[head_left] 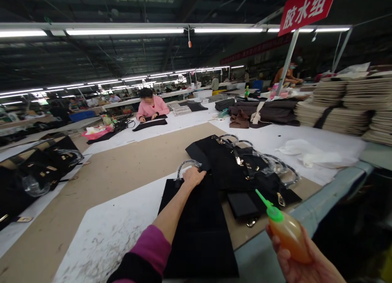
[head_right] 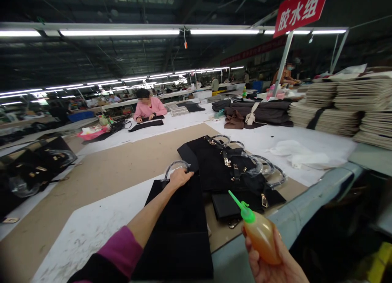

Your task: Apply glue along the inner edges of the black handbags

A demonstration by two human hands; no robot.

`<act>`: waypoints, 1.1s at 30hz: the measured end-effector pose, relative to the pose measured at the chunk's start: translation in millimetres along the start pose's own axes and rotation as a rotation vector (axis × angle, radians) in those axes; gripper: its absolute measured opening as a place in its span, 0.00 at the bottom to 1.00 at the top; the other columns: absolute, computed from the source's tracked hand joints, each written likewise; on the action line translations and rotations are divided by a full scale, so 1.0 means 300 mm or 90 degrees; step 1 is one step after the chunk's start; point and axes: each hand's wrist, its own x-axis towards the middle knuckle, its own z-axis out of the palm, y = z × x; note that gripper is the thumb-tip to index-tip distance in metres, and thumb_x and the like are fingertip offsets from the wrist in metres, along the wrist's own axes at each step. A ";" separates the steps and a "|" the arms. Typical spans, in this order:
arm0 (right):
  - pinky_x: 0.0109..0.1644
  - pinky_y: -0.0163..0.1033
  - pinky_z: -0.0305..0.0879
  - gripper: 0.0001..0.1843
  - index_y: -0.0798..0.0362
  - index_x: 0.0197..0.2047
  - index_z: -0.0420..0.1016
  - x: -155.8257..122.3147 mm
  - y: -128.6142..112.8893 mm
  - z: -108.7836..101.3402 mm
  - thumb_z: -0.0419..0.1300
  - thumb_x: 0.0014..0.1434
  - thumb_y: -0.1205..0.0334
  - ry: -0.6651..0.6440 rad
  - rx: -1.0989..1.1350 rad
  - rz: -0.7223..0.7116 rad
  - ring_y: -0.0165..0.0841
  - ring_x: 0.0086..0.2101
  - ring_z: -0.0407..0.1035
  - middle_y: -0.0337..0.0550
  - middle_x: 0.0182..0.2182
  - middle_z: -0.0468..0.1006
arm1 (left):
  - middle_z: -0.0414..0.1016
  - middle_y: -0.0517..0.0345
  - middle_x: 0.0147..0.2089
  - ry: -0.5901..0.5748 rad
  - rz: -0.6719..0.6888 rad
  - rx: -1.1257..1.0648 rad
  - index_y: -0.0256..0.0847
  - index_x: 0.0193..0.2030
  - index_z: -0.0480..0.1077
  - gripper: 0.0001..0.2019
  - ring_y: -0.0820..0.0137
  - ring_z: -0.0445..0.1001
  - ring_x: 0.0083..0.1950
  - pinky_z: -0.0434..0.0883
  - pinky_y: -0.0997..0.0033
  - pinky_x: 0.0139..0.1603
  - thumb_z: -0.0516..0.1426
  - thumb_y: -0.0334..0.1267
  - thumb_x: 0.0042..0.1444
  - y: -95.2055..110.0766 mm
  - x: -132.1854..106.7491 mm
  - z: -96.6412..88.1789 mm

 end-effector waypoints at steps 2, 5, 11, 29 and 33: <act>0.33 0.40 0.75 0.26 0.53 0.51 0.69 -0.001 0.012 0.006 0.66 0.48 0.76 -0.020 -0.001 -0.001 0.41 0.35 0.75 0.56 0.44 0.75 | 0.76 0.40 0.40 0.014 -0.011 -0.021 0.36 0.36 0.75 0.18 0.55 0.74 0.43 0.67 0.63 0.40 0.51 0.47 0.52 0.004 -0.002 -0.021; 0.32 0.40 0.75 0.30 0.53 0.52 0.69 -0.021 0.021 0.040 0.69 0.46 0.75 -0.019 0.012 -0.012 0.42 0.35 0.74 0.58 0.47 0.73 | 0.76 0.44 0.33 0.051 0.009 -0.056 0.35 0.30 0.74 0.15 0.60 0.74 0.37 0.66 0.68 0.35 0.50 0.42 0.53 0.005 -0.024 -0.096; 0.30 0.38 0.75 0.27 0.55 0.50 0.70 -0.050 0.010 0.114 0.68 0.46 0.75 -0.029 0.010 0.011 0.40 0.34 0.74 0.57 0.44 0.74 | 0.62 0.59 0.20 0.197 0.062 -0.133 0.37 0.22 0.66 0.16 0.71 0.64 0.25 0.59 0.72 0.27 0.48 0.44 0.54 -0.048 -0.143 -0.433; 0.34 0.41 0.74 0.21 0.56 0.54 0.68 -0.074 0.262 0.721 0.44 0.69 0.53 -0.187 -0.031 0.043 0.37 0.34 0.73 0.56 0.42 0.72 | 0.71 0.58 0.29 0.658 -0.256 -0.549 0.38 0.31 0.69 0.17 0.64 0.70 0.36 0.68 0.69 0.38 0.52 0.51 0.53 -0.448 -0.872 -0.446; 0.39 0.46 0.73 0.20 0.53 0.50 0.71 -0.051 0.341 0.837 0.46 0.68 0.49 -0.266 -0.022 0.062 0.38 0.39 0.72 0.52 0.41 0.75 | 0.72 0.59 0.32 0.612 -0.289 -0.587 0.42 0.36 0.70 0.14 0.62 0.72 0.41 0.70 0.69 0.40 0.54 0.50 0.51 -0.434 -0.981 -0.371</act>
